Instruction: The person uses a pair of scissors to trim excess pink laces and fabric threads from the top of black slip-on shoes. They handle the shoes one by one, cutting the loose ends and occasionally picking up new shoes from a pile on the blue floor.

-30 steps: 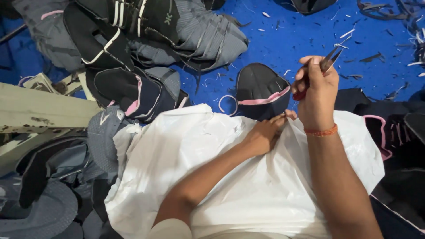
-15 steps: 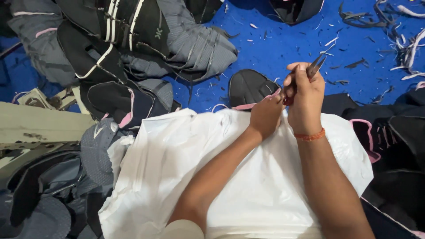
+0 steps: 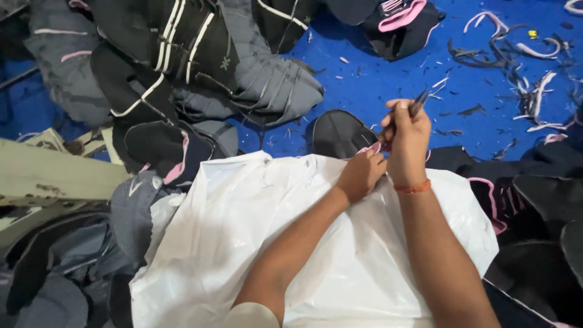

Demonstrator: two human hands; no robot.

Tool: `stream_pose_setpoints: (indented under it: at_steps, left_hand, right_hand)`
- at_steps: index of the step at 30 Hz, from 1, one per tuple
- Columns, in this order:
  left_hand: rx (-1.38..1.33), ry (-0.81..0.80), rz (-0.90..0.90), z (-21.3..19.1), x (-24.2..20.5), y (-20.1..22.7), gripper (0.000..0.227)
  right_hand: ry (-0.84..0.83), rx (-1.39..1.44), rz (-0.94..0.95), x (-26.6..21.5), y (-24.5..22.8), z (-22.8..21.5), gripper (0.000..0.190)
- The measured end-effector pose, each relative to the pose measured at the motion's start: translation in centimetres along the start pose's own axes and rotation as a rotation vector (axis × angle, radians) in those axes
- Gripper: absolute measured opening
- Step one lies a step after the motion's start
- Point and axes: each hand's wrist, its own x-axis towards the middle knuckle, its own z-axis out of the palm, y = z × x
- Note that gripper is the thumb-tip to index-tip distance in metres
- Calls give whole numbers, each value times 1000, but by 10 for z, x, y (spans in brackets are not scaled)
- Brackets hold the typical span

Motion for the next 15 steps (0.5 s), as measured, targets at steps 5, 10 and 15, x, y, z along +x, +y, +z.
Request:
stream_pose_setpoints:
  at_steps: [5, 10, 15]
  left_hand:
    - [293, 150, 57, -10, -2, 27, 26]
    - [298, 36, -125, -3, 9, 9, 41]
    - [116, -19, -442, 36, 39, -14, 18]
  right_hand:
    - [-31, 7, -33, -3, -2, -2, 21]
    - [-15, 44, -32, 1, -5, -5, 23]
    - [-17, 38, -49, 2, -5, -4, 23]
